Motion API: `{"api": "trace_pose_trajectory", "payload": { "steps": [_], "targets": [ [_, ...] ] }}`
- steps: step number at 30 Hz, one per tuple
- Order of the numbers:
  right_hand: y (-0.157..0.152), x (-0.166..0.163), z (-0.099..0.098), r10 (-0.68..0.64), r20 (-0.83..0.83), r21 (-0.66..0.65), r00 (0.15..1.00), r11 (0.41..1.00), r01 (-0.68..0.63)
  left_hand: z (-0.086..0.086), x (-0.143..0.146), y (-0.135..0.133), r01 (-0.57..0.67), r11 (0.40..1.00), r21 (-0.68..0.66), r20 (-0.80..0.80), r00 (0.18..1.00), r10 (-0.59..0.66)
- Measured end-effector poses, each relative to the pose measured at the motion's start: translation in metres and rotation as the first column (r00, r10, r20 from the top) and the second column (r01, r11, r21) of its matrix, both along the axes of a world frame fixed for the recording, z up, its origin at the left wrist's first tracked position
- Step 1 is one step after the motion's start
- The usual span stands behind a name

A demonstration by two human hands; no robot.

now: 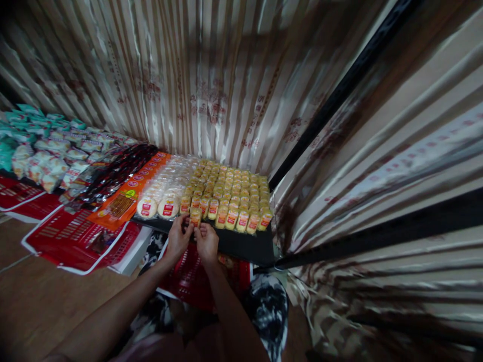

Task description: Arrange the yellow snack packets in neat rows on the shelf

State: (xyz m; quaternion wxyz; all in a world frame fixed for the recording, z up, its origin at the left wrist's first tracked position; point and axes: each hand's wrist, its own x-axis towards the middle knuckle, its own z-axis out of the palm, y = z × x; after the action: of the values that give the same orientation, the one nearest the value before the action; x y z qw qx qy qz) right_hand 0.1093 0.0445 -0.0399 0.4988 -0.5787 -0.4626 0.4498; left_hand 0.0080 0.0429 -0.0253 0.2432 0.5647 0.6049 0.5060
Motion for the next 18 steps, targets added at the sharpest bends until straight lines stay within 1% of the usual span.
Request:
{"api": "trace_pose_trajectory", "payload": {
  "steps": [3,7,12,15,18],
  "targets": [
    [0.000,0.017,0.000,-0.067,0.030,0.016,0.997,0.998,0.066,0.000,0.016,0.009,0.051,0.998,-0.034,-0.004,0.999,-0.051],
    [0.006,0.032,0.001,-0.169,0.066,0.064,0.983,0.984,0.165,0.006,0.034,0.018,0.059,0.997,-0.047,-0.011,0.998,-0.059],
    [0.009,0.038,-0.005,-0.141,0.160,0.141,0.977,0.983,0.119,0.006,0.044,0.027,0.038,0.999,-0.022,-0.056,0.998,-0.039],
    [0.006,0.039,-0.008,-0.148,0.248,0.188,0.957,0.977,0.102,0.002,0.047,0.030,0.018,1.000,-0.012,-0.078,0.997,-0.019],
    [0.001,0.041,-0.008,-0.164,0.301,0.241,0.939,0.966,0.091,0.000,0.048,0.031,0.020,1.000,0.012,-0.107,0.994,-0.018]
  ]
}}
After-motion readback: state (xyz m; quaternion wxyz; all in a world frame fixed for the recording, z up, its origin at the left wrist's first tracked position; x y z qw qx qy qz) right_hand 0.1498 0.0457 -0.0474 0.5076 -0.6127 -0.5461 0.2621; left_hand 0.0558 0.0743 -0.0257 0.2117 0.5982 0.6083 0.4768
